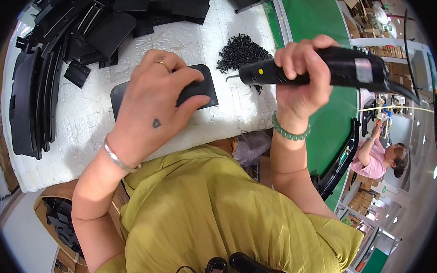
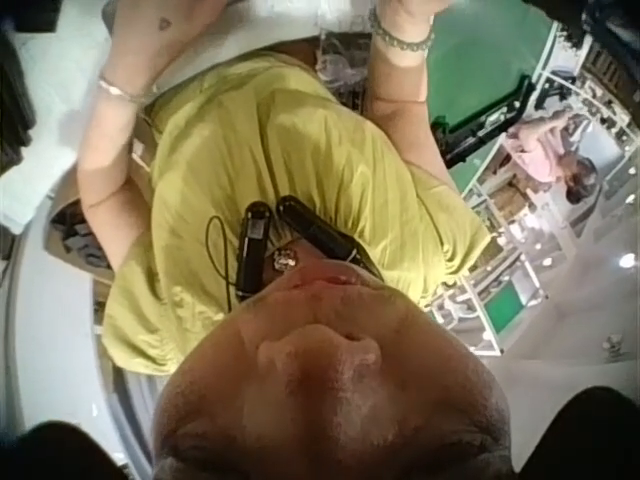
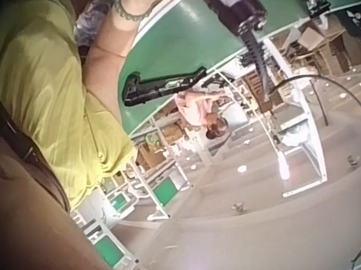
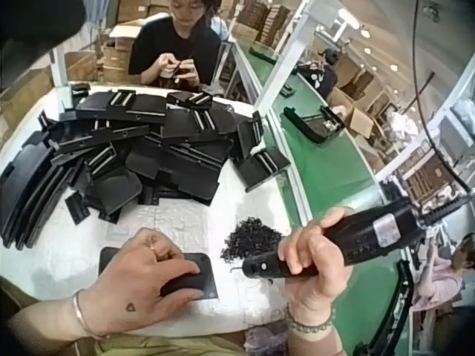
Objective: Assembling black plastic components using an electric screwdriver on a factory line.
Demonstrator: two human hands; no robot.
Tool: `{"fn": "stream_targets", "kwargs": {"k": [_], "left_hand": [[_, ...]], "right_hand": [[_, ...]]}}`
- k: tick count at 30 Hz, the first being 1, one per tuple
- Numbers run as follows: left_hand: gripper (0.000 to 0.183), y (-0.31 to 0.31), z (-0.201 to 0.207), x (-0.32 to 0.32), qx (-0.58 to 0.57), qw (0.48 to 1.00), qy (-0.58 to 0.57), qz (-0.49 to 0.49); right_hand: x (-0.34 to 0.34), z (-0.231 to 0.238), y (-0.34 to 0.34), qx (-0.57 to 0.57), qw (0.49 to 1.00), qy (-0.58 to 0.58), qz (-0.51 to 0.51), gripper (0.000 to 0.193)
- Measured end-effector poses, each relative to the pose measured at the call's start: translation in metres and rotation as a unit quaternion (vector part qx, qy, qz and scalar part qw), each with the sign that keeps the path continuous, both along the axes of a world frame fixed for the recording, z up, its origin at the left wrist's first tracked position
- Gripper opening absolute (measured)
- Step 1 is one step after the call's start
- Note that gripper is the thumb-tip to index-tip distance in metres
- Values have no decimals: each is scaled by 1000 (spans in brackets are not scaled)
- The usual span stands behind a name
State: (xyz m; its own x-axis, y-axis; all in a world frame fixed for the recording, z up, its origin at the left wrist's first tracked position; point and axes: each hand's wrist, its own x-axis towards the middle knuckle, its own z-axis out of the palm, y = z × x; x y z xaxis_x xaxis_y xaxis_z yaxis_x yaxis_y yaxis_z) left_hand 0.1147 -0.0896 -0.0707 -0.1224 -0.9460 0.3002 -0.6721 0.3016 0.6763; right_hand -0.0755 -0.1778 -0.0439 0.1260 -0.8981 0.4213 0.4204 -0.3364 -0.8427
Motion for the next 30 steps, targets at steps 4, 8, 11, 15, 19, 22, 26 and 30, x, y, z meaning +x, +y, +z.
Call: {"fn": "stream_targets", "kwargs": {"k": [4,8,11,15,19,22,26,30], "left_hand": [[26,-7,-6,-17,-43,999,4,-5],[22,-17,-8,-32,-97,995,-8,-10],[17,-17,-6,-32,-110,993,10,-31],[15,-9,-7,-25,-150,987,11,-51],[16,1,-1,-21,-155,984,-43,-78],[7,8,-3,-14,-161,985,-27,-58],[19,9,-2,11,-131,991,13,-22],[41,7,-6,46,-63,997,-17,45]], "right_hand": [[-6,22,11,-33,995,-41,82,26],[-12,39,20,-76,985,-56,144,31],[-16,46,27,-110,978,-61,164,32],[-11,57,33,-105,974,-16,199,26],[-4,59,34,-141,955,32,257,25],[7,56,41,-170,958,6,229,25],[20,51,46,-153,957,23,246,27],[33,43,51,-130,950,69,276,30]]}}
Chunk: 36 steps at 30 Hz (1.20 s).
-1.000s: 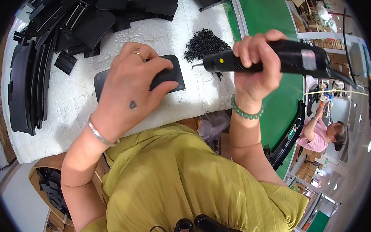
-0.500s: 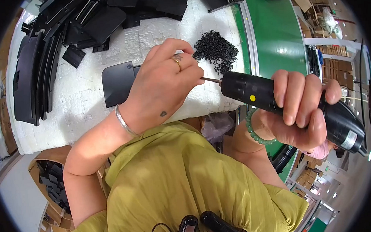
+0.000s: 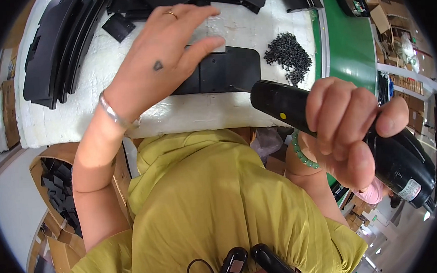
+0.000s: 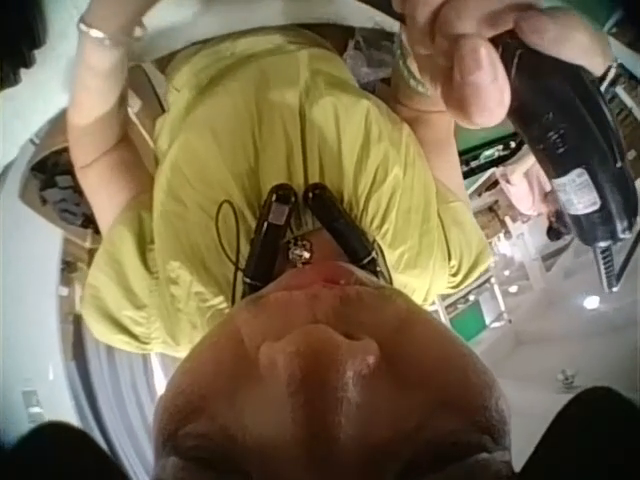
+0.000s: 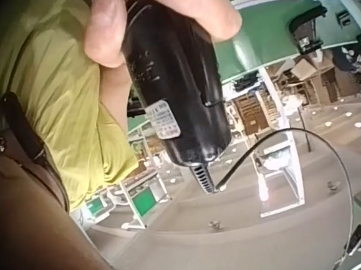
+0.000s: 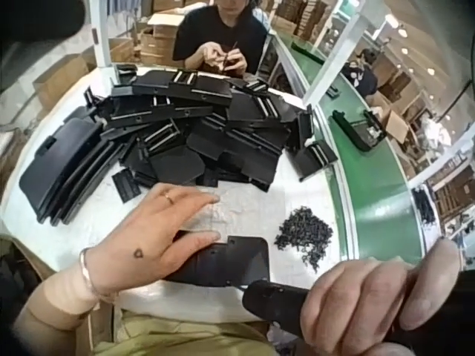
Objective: Assembling black plastic components using an electric screwdriver on a factory line.
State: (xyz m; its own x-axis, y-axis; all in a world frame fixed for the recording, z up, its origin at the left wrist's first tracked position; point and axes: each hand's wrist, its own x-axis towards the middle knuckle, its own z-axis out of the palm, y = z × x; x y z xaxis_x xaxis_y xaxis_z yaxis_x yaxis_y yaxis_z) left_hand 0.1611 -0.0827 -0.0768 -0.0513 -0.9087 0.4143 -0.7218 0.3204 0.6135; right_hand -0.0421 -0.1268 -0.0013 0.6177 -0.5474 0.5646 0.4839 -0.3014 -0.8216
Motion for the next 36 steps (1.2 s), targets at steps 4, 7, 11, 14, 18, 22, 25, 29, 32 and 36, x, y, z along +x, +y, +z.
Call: {"fn": "stream_targets", "kwargs": {"k": [4,7,11,14,18,22,25,29,32,36], "left_hand": [[43,8,-17,-3,84,996,-3,11],[42,11,-20,-3,122,992,-13,14],[39,10,-21,-3,143,990,-10,1],[37,11,-25,-4,116,993,1,8],[35,16,-29,-4,65,998,18,20],[35,18,-34,-5,40,998,30,27],[36,16,-34,-5,41,999,28,17],[36,14,-37,-4,42,998,27,27],[36,12,-33,-1,79,996,23,23],[37,3,-29,0,60,996,53,42]], "right_hand": [[11,-6,7,33,999,25,9,30],[17,-9,9,59,997,42,8,31],[22,-11,9,41,998,54,18,29],[27,-8,10,28,996,77,19,28],[35,-4,8,-32,989,126,76,30],[39,-6,16,-35,988,134,61,32],[41,-7,18,-20,990,131,46,32],[44,-3,8,-45,982,165,84,32],[45,0,5,-70,974,185,109,32],[26,1,12,107,993,-12,41,31]]}}
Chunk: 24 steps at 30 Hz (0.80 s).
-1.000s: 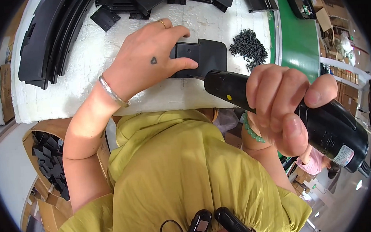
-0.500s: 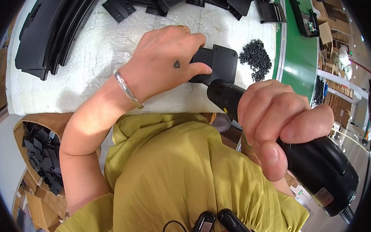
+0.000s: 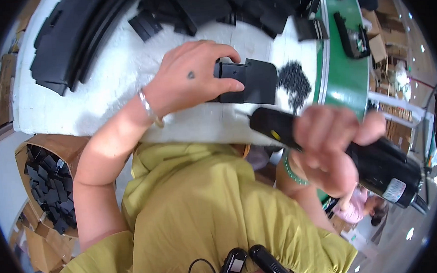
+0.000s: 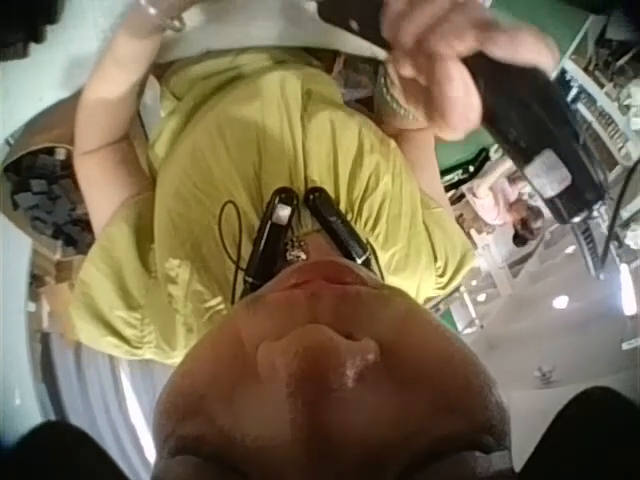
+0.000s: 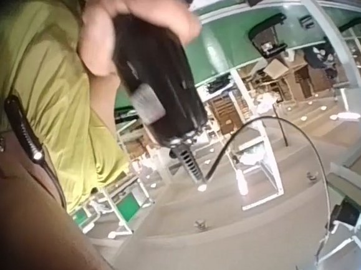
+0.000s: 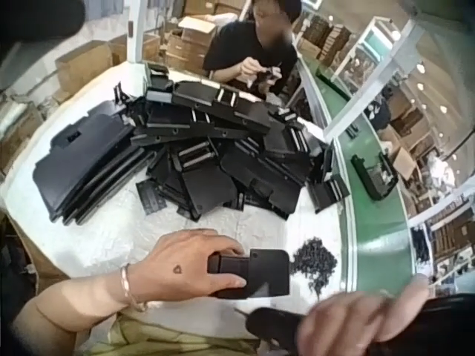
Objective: Assembling black plastic components using an electric screwdriver on a factory line.
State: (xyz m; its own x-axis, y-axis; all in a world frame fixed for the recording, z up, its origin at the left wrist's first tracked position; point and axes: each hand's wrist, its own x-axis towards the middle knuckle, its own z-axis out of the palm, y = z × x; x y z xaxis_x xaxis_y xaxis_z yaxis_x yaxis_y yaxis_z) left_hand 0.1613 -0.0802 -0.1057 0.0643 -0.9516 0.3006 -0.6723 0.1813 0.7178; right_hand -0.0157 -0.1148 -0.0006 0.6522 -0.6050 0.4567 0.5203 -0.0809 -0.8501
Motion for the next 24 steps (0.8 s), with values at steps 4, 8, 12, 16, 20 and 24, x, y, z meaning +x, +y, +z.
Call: {"fn": "stream_targets", "kwargs": {"k": [4,8,12,16,20,24], "left_hand": [[45,-3,26,-1,51,867,491,64],[49,7,39,-42,14,839,545,7],[50,12,41,-52,105,750,638,-136],[33,21,63,-14,247,643,698,-193],[32,53,71,26,249,688,658,-177],[44,74,84,42,69,832,547,54]], "right_hand": [[-31,5,-12,66,982,-100,-149,40],[-20,-30,-13,1,961,109,-253,67],[-28,-28,-2,38,947,203,-245,73],[-40,-27,4,86,957,173,-218,71],[-64,-32,9,80,964,162,-194,80],[-67,-33,9,119,973,102,-169,73]]}}
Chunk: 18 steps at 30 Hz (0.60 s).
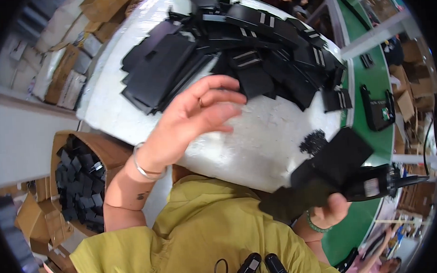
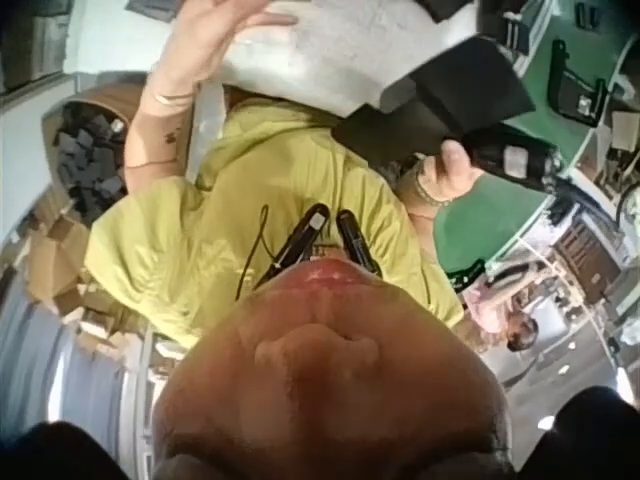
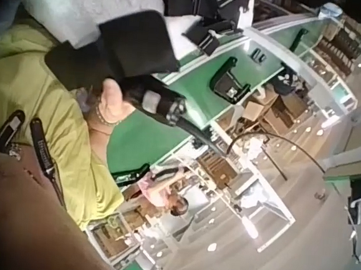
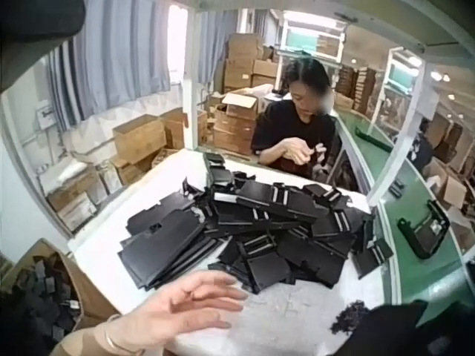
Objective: Assembling black plastic components using an electric screwdriver on a factory line.
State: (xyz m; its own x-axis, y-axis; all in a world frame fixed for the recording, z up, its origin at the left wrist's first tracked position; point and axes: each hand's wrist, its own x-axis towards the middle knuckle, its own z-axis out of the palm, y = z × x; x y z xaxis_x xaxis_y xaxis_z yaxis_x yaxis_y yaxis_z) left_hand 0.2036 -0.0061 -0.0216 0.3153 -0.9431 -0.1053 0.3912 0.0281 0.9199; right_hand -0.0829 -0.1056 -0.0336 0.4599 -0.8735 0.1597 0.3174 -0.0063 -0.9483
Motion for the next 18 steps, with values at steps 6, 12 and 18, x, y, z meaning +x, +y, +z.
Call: {"fn": "stream_targets", "kwargs": {"k": [6,12,18], "left_hand": [[47,28,9,-32,26,995,-60,-78],[31,122,-23,147,13,892,-208,400],[37,163,-67,202,383,833,-229,326]], "right_hand": [[53,-11,-8,-86,995,-7,51,67],[48,12,-30,67,995,47,54,61],[40,19,-36,77,996,38,-19,54]]}}
